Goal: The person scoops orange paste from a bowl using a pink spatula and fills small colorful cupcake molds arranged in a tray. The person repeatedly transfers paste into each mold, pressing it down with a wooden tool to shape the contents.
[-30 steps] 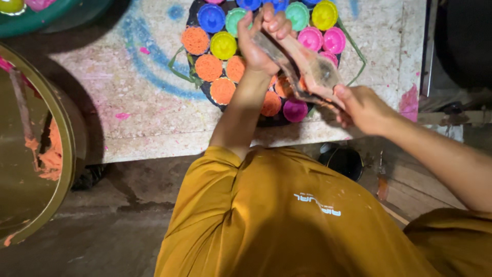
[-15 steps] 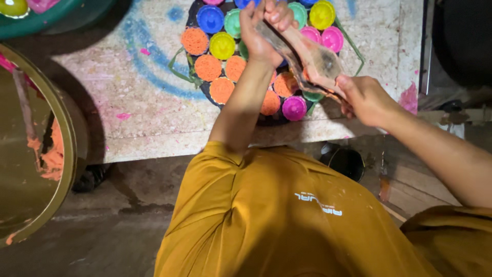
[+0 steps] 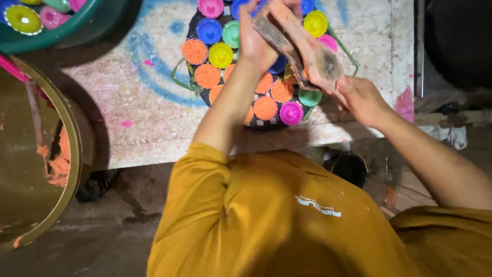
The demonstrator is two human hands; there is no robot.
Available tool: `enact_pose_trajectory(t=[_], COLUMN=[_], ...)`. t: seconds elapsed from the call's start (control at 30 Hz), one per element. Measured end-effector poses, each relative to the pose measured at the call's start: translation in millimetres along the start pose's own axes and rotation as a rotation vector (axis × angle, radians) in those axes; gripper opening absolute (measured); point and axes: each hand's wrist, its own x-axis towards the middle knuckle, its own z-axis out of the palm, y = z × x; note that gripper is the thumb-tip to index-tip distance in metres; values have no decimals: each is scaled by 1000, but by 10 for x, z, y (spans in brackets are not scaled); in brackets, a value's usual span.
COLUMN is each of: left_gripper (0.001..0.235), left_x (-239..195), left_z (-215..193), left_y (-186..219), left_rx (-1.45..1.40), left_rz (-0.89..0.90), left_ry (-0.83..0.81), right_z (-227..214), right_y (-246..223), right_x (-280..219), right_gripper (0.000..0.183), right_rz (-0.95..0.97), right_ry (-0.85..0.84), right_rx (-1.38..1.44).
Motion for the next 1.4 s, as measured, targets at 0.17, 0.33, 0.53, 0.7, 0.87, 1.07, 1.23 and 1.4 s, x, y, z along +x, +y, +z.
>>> enact_pose_trajectory(t=[0.17, 0.33, 0.53, 0.7, 0.87, 1.07, 1.23, 1.4], left_gripper=[88, 54, 73, 68, 31, 30, 29, 26], left_x=[-200, -419, -982, -688, 73, 364, 368, 485], left_z=[-590, -1016, -752, -240, -100, -401, -503, -458], left_y=[-155, -402, -299, 67, 30, 155, 132, 112], left_rx=[927, 1342, 2548, 1922, -5, -69, -89, -106], left_rz=[-384, 123, 348, 341, 256, 437, 444, 493], left_ry=[127, -46, -243, -25, -201, -155, -102, -120], right_z=[19, 80, -7, -146, -195, 10, 77, 55], right_y=[262, 446, 583, 329, -225, -631, -606, -569], right_x=[-40, -14, 22, 221, 587, 768, 743, 791], right_gripper=[70, 74, 78, 78, 73, 76, 74, 58], right_rz=[22, -57, -31, 11, 329, 120, 83, -119], right_ry=[-60, 26, 149, -89, -366, -111, -56, 121], right_rx=[177, 301, 282, 304, 212, -297, -418, -637])
